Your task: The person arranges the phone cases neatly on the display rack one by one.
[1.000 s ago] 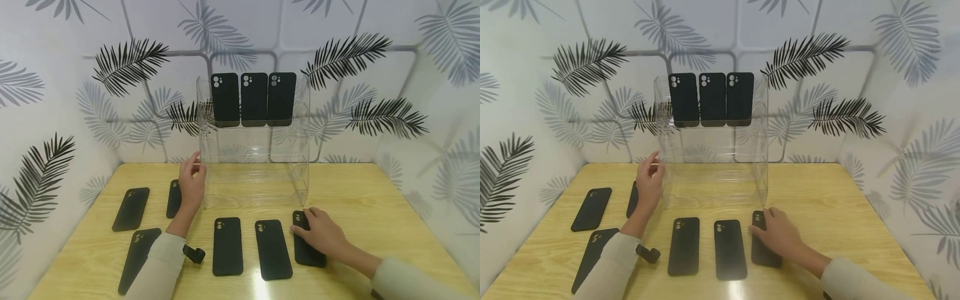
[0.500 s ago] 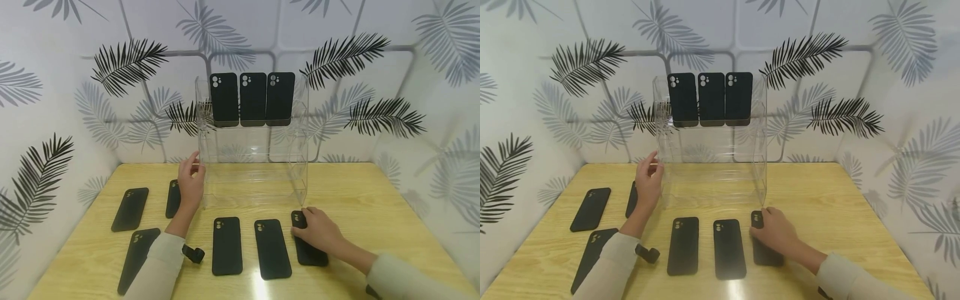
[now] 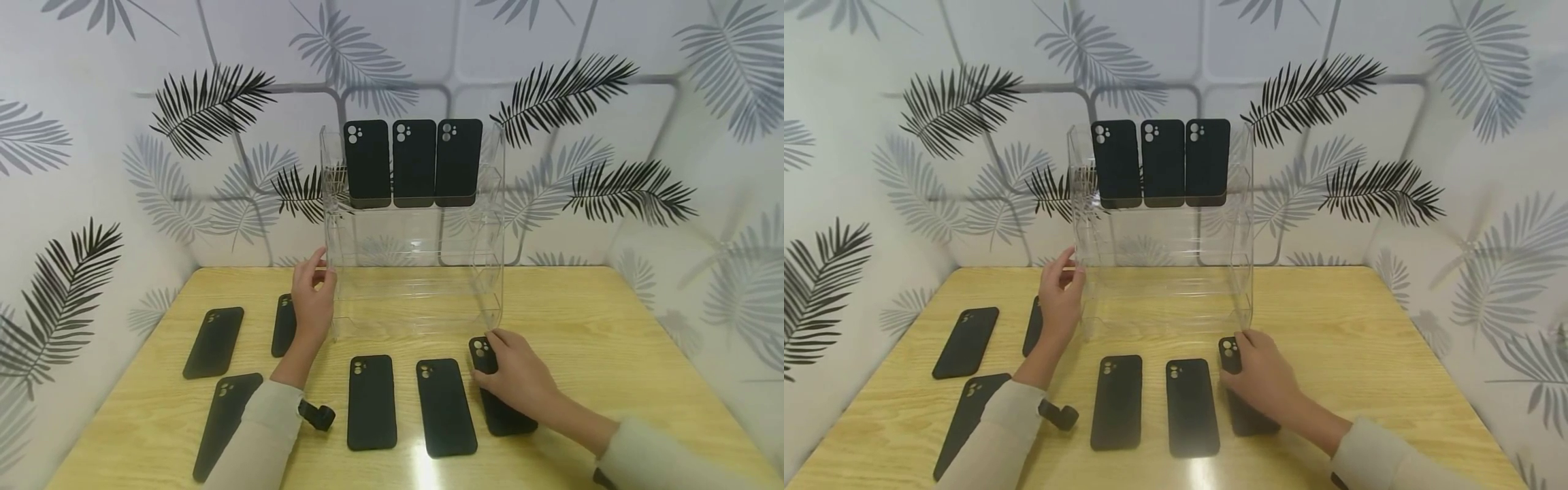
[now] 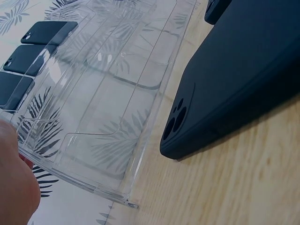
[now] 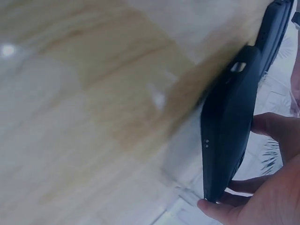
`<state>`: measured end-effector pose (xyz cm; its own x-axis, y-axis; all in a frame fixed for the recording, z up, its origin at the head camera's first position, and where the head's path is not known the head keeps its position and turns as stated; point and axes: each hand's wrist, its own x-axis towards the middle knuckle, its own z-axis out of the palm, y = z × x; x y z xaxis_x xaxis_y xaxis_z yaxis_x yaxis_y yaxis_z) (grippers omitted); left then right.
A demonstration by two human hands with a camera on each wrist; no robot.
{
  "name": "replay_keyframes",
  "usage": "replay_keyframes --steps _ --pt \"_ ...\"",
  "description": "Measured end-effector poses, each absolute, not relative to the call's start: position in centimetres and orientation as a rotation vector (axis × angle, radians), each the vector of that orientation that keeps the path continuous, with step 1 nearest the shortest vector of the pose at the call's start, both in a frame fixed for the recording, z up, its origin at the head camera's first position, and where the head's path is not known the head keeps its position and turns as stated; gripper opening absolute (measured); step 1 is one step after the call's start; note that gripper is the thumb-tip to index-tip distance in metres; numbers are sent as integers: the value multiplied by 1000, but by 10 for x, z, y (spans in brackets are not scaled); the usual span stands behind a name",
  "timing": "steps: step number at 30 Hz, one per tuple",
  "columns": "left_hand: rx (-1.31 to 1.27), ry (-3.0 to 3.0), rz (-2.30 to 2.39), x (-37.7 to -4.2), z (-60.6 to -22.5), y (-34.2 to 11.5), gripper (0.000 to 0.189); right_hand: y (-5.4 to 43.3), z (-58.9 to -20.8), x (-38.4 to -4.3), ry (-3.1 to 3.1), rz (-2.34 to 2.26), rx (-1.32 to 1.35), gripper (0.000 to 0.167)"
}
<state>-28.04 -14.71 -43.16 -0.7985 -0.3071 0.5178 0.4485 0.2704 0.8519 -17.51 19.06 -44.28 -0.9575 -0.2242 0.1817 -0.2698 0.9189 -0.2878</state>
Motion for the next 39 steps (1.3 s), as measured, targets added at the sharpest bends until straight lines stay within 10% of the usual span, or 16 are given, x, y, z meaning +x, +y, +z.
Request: replay_keyframes --steps 39 --pt "-141 -1934 -1556 -282 -434 -149 40 152 -347 -236 -2289 658 572 72"
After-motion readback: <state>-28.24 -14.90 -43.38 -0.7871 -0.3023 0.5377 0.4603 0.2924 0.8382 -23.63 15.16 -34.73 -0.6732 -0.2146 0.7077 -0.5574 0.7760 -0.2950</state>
